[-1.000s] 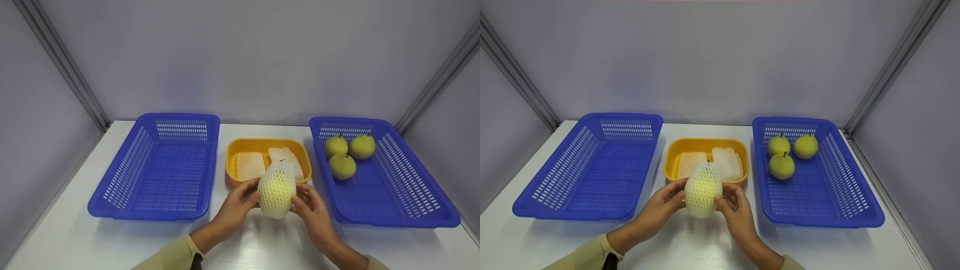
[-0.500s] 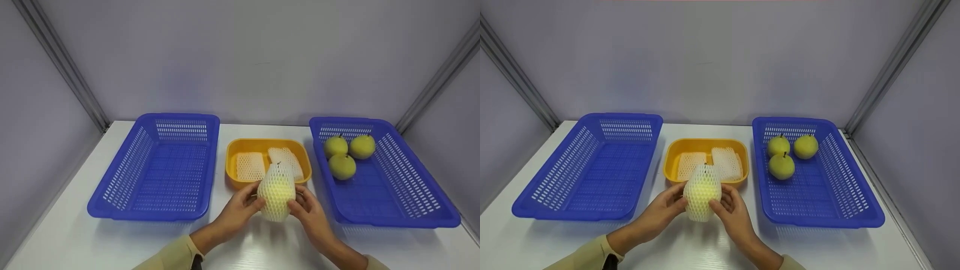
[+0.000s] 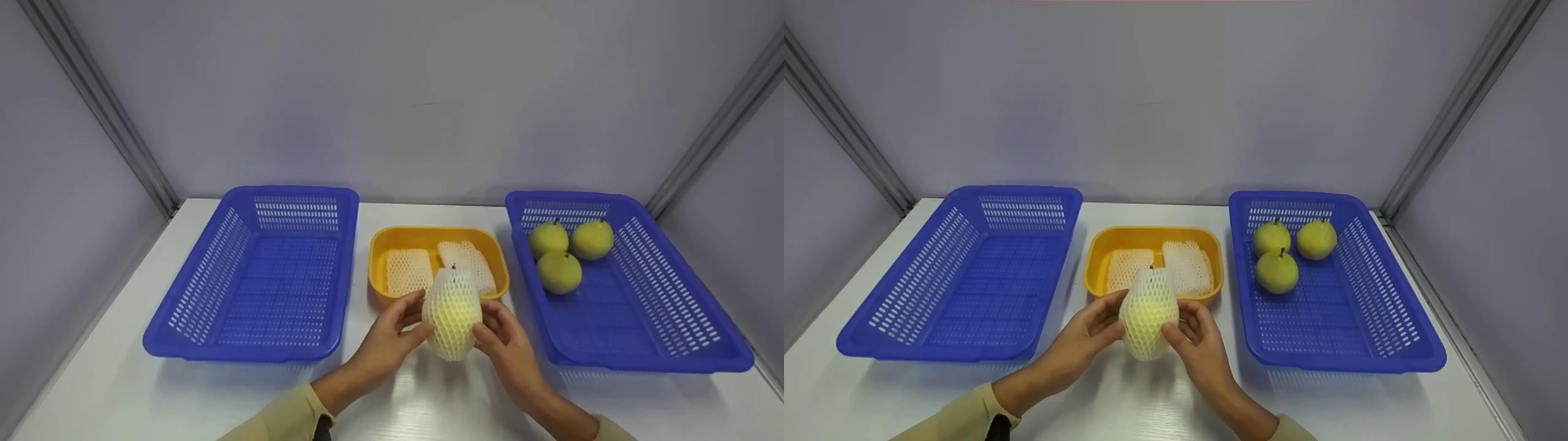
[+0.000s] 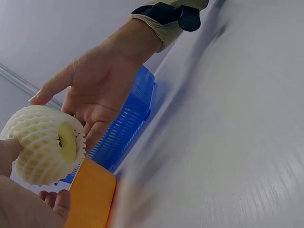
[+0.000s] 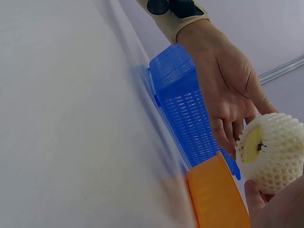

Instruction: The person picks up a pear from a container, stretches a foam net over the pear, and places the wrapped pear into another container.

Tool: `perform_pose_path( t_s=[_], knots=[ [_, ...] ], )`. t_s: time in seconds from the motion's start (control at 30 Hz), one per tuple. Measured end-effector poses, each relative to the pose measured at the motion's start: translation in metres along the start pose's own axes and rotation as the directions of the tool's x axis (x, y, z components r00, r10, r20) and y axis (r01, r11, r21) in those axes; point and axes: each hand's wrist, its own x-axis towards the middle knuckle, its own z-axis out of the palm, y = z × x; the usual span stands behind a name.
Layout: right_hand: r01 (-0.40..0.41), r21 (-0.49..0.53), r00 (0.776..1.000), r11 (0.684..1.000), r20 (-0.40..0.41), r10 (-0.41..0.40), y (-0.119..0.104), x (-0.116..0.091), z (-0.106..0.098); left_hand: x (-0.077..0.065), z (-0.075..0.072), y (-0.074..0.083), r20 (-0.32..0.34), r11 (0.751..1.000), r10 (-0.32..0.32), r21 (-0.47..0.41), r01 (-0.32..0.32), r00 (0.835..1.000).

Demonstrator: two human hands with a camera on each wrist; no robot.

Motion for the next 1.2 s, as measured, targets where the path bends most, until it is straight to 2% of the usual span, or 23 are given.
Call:
perform_pose_path(
  t_s=[0.2,0.5,0.7,0.83,1.0,1.2],
  knots=[
    [-0.025,0.000,1.000,1.000,0.013,0.025,0.0021,0.0007,-0.0004,-0.0005,0.0014,0.0000,0.060,0.999,-0.016,-0.040,0.018,0.998],
    [-0.031,-0.044,0.999,0.999,-0.046,0.029,0.0009,0.0021,-0.0004,0.0008,-0.0007,-0.0026,0.017,0.999,0.004,-0.040,-0.003,1.000],
    [-0.015,-0.032,1.000,0.999,-0.014,0.015,0.0008,0.0004,0.0005,0.0013,-0.0003,-0.0024,-0.018,1.000,0.017,-0.005,-0.017,1.000],
    [0.007,-0.015,1.000,1.000,0.019,-0.007,0.0027,0.0004,0.0017,0.0010,0.0010,-0.0013,0.002,1.000,0.016,0.016,-0.016,1.000],
    [0.021,-0.023,0.999,1.000,0.024,-0.021,0.0050,0.0010,0.0025,0.0009,0.0028,-0.0015,0.050,1.000,0.002,-0.013,-0.001,0.999],
    [0.042,-0.022,0.999,0.999,-0.004,-0.042,0.0032,0.0019,0.0025,0.0008,0.0028,-0.0018,0.036,1.000,-0.004,-0.016,0.005,0.999]
  ],
)
